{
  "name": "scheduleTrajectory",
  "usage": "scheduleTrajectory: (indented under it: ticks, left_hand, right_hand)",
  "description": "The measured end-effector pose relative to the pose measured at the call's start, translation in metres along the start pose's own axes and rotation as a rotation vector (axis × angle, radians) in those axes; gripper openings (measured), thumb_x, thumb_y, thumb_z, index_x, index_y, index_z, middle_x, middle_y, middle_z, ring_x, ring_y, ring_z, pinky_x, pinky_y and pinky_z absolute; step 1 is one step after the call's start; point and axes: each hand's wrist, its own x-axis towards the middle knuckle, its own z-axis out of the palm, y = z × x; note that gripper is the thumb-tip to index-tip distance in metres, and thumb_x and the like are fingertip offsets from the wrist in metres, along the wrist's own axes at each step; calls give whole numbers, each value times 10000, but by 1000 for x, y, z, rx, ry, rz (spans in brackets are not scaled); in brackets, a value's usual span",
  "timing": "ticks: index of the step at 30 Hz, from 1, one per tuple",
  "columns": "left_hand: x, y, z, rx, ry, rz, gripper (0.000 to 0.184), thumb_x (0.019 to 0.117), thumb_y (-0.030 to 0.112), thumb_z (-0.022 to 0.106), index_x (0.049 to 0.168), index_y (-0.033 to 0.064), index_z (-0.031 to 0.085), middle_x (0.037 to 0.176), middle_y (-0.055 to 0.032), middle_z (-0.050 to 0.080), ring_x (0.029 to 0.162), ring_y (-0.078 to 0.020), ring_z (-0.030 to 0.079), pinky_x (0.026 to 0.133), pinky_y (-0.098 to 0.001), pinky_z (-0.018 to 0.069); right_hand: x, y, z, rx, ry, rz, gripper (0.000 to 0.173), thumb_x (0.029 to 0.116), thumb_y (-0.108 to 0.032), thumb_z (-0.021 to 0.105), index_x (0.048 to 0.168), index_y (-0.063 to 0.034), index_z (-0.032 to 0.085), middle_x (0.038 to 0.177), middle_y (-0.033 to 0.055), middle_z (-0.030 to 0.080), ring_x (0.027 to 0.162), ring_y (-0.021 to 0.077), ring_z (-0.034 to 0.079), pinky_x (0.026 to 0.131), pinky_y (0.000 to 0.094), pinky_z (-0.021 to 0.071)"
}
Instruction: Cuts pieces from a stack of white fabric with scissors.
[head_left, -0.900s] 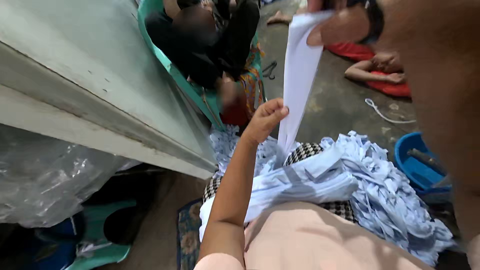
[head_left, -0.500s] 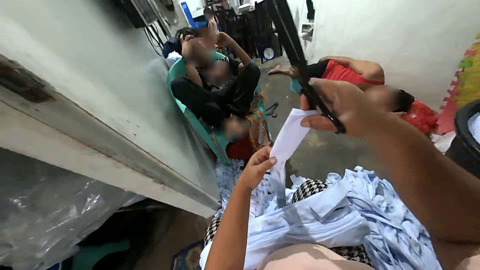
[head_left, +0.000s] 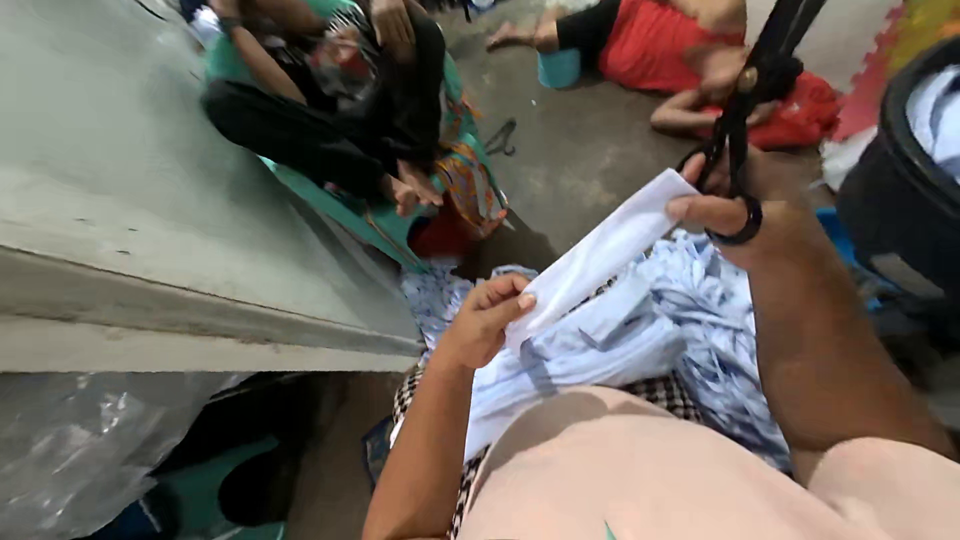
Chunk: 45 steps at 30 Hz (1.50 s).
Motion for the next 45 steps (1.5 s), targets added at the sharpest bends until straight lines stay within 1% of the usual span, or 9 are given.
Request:
scheduleTrajectory:
  ticks: [4, 8, 12, 17, 21, 27, 32, 38, 45]
  left_hand:
    - [6, -14, 15, 121, 118, -142, 58, 968, 154, 644, 964, 122, 692, 836, 12, 679, 733, -52, 639, 686, -243, 564]
    - [12, -31, 26, 108, 213, -299, 98, 1001, 135, 581, 963, 90, 659, 769, -18, 635, 601, -57, 574, 549, -216, 508]
    - [21, -46, 40, 73, 217, -404, 92, 1001, 93, 567, 1004, 56, 651, 805, -42, 659, 637, -83, 614, 587, -244, 545]
    - [32, -64, 52, 82, 240, -461, 79, 999, 70, 581, 1016, 30, 648, 824, -56, 670, 685, -105, 637, 634, -275, 560]
    - [39, -74, 55, 103, 272, -489, 80, 1003, 67, 573, 989, 32, 645, 788, -57, 655, 623, -102, 615, 570, -255, 540]
    - [38, -83, 55, 121, 306, -519, 88, 1006, 58, 563, 967, 23, 633, 763, -65, 651, 587, -104, 609, 536, -249, 533]
    - [36, -86, 54, 129, 331, -532, 83, 1000, 56, 560, 962, 24, 627, 767, -68, 653, 590, -107, 613, 535, -250, 533]
    - [32, -87, 53, 159, 333, -546, 103, 1007, 67, 541, 955, 35, 624, 771, -54, 653, 589, -99, 608, 532, -252, 532]
    - [29, -92, 54, 134, 347, -552, 110, 1005, 49, 525, 946, 20, 613, 771, -64, 651, 591, -106, 613, 532, -251, 536]
  right_hand:
    - [-17, 20, -14, -112, 30, 225, 281, 821, -171, 739, 1050, -135, 581, 804, -93, 635, 685, 12, 630, 637, 207, 571]
    - [-29, 51, -20, -190, -6, 506, 243, 843, -76, 711, 1047, -30, 588, 788, 12, 622, 655, 94, 609, 634, 289, 554]
    - [-40, 93, -28, -203, 20, 644, 259, 871, -24, 728, 1087, 20, 591, 826, 79, 611, 667, 141, 590, 645, 333, 539]
    - [-50, 130, -33, -148, 114, 766, 269, 895, -28, 724, 1108, 26, 567, 863, 91, 605, 657, 136, 577, 635, 323, 536]
    - [-51, 144, -35, -158, 122, 881, 272, 928, -37, 704, 1147, 50, 567, 898, 110, 607, 666, 151, 589, 659, 337, 553]
    - [-57, 166, -35, -137, 35, 935, 264, 927, -45, 717, 1126, 48, 570, 905, 120, 602, 676, 165, 574, 651, 345, 533]
    - [-62, 177, -36, -108, 32, 942, 234, 931, -111, 730, 1057, 27, 589, 823, 95, 616, 617, 146, 554, 607, 326, 506]
    - [-59, 171, -40, -18, 98, 1036, 418, 1040, -303, 612, 1258, 40, 516, 1000, 149, 653, 745, 181, 649, 723, 361, 571]
    - [-61, 178, -41, 157, -9, 1059, 317, 1056, -265, 575, 1214, 8, 551, 921, 95, 597, 731, 168, 637, 698, 355, 584]
